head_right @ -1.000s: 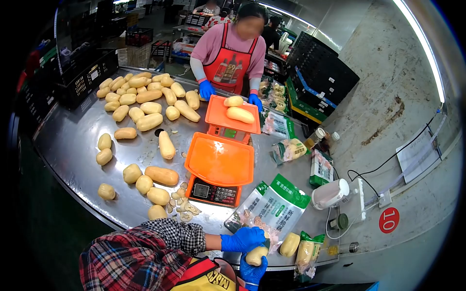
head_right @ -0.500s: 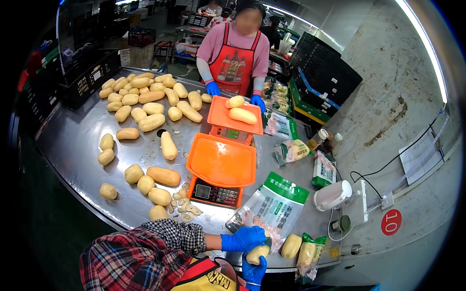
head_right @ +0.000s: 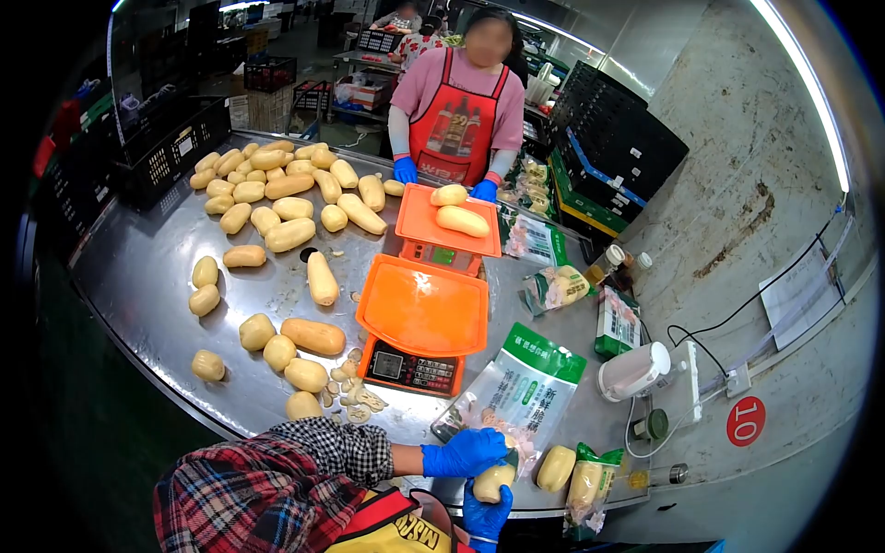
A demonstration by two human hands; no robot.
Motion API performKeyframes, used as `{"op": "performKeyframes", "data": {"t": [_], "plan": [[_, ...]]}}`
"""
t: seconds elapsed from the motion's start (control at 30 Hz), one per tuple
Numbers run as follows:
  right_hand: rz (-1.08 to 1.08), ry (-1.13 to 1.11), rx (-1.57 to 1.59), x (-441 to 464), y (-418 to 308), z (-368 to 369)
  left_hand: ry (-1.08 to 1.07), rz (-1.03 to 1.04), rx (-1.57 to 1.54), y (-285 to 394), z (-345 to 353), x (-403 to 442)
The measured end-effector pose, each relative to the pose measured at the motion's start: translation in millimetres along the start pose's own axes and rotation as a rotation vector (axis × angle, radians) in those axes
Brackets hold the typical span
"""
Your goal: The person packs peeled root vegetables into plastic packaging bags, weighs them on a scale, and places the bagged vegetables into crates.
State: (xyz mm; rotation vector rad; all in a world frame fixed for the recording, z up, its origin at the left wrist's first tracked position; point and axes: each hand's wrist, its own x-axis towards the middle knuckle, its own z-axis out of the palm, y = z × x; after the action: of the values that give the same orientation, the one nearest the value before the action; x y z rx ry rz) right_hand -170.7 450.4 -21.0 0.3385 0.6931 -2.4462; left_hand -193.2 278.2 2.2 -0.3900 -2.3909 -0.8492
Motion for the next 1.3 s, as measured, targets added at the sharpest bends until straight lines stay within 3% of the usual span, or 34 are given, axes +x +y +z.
{"op": "performKeyframes", "data": {"t": [0.3,0.7,0.8,0.9,1.0,1.13,1.3], "plan": [[0.005,-0.018,-0.032,-1,-1,-4,-0.01,0.015,0.002,-4,6,-1],[-0.109,-0.064,-0.43,-4,-3,8,0.032,0.045,0.05,1,-2,0],[-0.161,-0.034,-0.501,-1,-3,14,0.042,-0.026,-0.01,6,-12,2],[-0.057,0.035,-0.127,1,-4,27,0.061,0.064,0.046,3,-16,6],[-0.002,-0.019,0.047,11,-3,20,0.033,0.016,0.041,7,-22,8],[-0.077,0.005,-0.428,15,6,22,0.013,0.16,0.165,5,-30,8],[0.075,-0.023,-0.142,3,7,35,0.027,0.018,0.124,5,-36,6]]}}
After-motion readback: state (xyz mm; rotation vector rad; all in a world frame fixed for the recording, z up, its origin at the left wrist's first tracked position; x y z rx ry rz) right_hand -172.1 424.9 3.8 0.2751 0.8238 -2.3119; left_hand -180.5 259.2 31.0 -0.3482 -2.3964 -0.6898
